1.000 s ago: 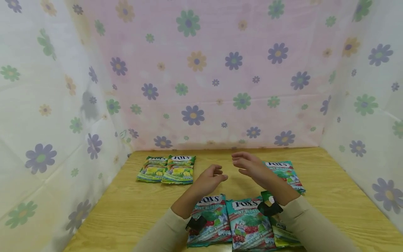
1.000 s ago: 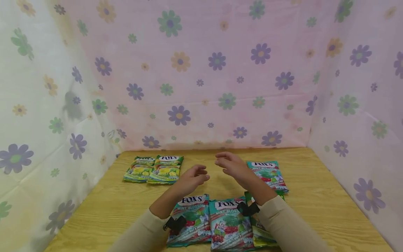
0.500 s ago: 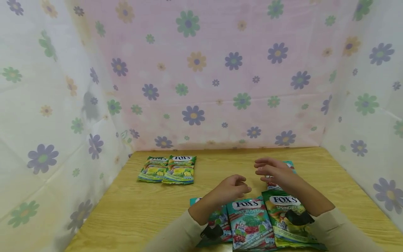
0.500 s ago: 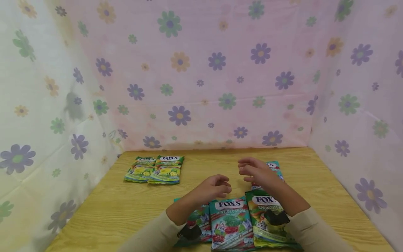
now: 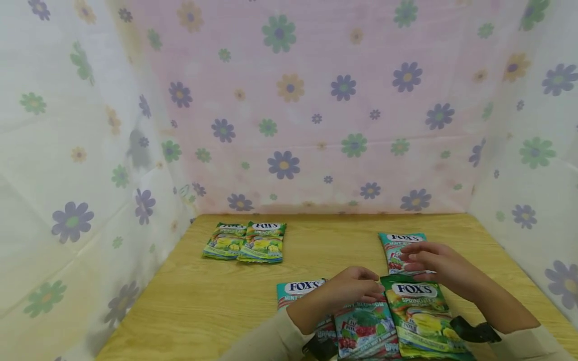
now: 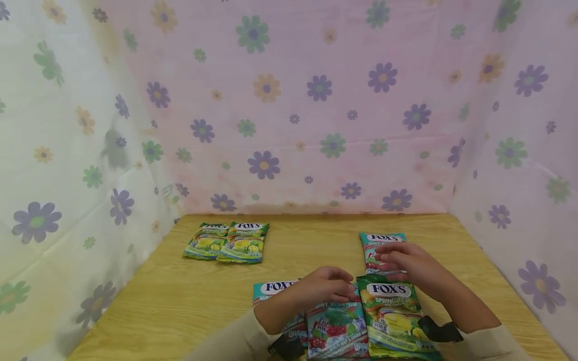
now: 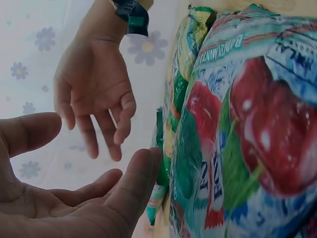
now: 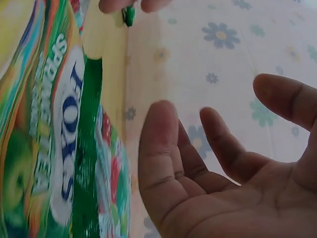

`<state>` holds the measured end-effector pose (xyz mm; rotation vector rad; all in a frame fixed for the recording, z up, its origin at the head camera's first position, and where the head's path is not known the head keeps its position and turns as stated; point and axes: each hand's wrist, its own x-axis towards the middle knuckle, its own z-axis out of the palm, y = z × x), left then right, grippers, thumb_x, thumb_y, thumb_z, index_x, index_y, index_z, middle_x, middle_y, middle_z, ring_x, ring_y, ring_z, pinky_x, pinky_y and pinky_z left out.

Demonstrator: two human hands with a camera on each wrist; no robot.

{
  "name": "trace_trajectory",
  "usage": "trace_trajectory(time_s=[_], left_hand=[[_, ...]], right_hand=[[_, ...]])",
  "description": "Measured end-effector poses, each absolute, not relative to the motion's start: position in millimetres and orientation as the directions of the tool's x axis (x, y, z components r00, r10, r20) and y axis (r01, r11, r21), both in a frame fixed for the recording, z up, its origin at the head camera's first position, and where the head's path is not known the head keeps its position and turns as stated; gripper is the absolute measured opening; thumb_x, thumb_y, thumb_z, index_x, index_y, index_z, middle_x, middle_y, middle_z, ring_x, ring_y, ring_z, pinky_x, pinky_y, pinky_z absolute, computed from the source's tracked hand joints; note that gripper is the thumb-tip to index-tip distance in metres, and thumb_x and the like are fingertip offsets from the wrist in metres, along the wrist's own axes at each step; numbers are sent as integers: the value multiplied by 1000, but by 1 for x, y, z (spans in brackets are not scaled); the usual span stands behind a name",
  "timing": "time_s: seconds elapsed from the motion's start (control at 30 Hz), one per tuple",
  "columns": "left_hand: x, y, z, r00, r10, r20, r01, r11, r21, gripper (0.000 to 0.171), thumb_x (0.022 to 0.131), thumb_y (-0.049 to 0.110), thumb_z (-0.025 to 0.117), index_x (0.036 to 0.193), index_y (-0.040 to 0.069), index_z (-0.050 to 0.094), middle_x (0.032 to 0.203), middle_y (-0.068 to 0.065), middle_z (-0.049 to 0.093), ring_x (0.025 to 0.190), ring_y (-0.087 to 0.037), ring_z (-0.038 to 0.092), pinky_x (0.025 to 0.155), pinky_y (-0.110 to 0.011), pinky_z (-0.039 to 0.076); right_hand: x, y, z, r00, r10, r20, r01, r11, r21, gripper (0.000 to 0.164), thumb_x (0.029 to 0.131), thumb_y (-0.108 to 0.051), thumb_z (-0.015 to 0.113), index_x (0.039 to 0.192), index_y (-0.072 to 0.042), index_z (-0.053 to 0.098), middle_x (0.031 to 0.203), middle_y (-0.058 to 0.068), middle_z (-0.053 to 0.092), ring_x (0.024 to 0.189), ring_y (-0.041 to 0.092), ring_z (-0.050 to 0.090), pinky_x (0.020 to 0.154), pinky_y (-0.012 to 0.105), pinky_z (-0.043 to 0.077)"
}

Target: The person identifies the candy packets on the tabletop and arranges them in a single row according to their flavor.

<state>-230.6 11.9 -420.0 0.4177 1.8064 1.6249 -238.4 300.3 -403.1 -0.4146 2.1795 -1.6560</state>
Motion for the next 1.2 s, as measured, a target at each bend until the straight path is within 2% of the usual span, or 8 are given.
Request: trace_trajectory(time_s=[0.17, 0.23, 0.4, 0.63, 0.77, 0.97, 1.2], left_hand=[[-227, 16, -419, -709, 653, -267, -241, 132, 962, 43, 106, 19, 59, 142, -4, 53, 129, -13, 66, 123, -32, 65, 105, -42, 56], [-226, 17, -419, -701, 657, -277, -267, 119, 956, 43, 106, 18, 58, 142, -4, 53, 130, -15, 66, 123, -32, 65, 106, -43, 55], [-226, 22, -420, -692, 657, -299, -306, 108, 946, 39, 105, 18, 60, 138, -3, 57, 128, -18, 68, 121, -32, 67, 103, -42, 57], [-222, 27, -421, -678, 664, -316, -313, 128, 941, 32, 106, 18, 57, 130, -3, 61, 127, -21, 68, 123, -37, 66, 102, -41, 58], [-222, 26, -420, -647, 682, -341, -322, 161, 933, 35, 106, 20, 58, 131, -4, 61, 123, -23, 70, 122, -39, 67, 100, -42, 59], [-219, 24, -418, -569, 719, -399, -388, 192, 901, 38, 106, 20, 59, 134, -5, 59, 120, -24, 71, 125, -39, 66, 102, -41, 58], [-222, 20, -424, -554, 725, -410, -400, 200, 894, 37, 104, 19, 60, 130, -7, 64, 120, -22, 72, 124, -38, 66, 100, -39, 59]], right_hand=[[-237, 328, -408, -848, -499, -180, 56, 255, -965, 53, 114, -31, 40, 151, 7, 40, 140, 9, 61, 122, 29, 65, 96, 43, 60], [-237, 338, -409, -840, -504, -201, 79, 253, -964, 52, 115, -31, 39, 151, 7, 40, 135, 6, 65, 118, 28, 67, 94, 44, 60], [-238, 358, -411, -837, -490, -242, 117, 272, -955, 51, 115, -31, 38, 148, 8, 43, 124, 9, 70, 108, 28, 72, 90, 46, 62], [-240, 385, -420, -833, -443, -331, 184, 344, -921, 51, 114, -35, 39, 133, 7, 61, 109, 11, 75, 93, 24, 75, 80, 43, 65], [-240, 400, -430, -787, -485, -382, 256, 306, -917, 52, 114, -33, 36, 128, 8, 64, 107, 11, 76, 89, 21, 76, 78, 40, 65], [-237, 406, -439, -716, -558, -418, 317, 273, -908, 52, 114, -32, 37, 132, 10, 61, 107, 16, 77, 88, 22, 77, 76, 40, 65], [-239, 399, -440, -642, -632, -435, 339, 274, -900, 47, 113, -24, 37, 132, 11, 61, 100, 14, 78, 78, 15, 76, 72, 37, 64]])
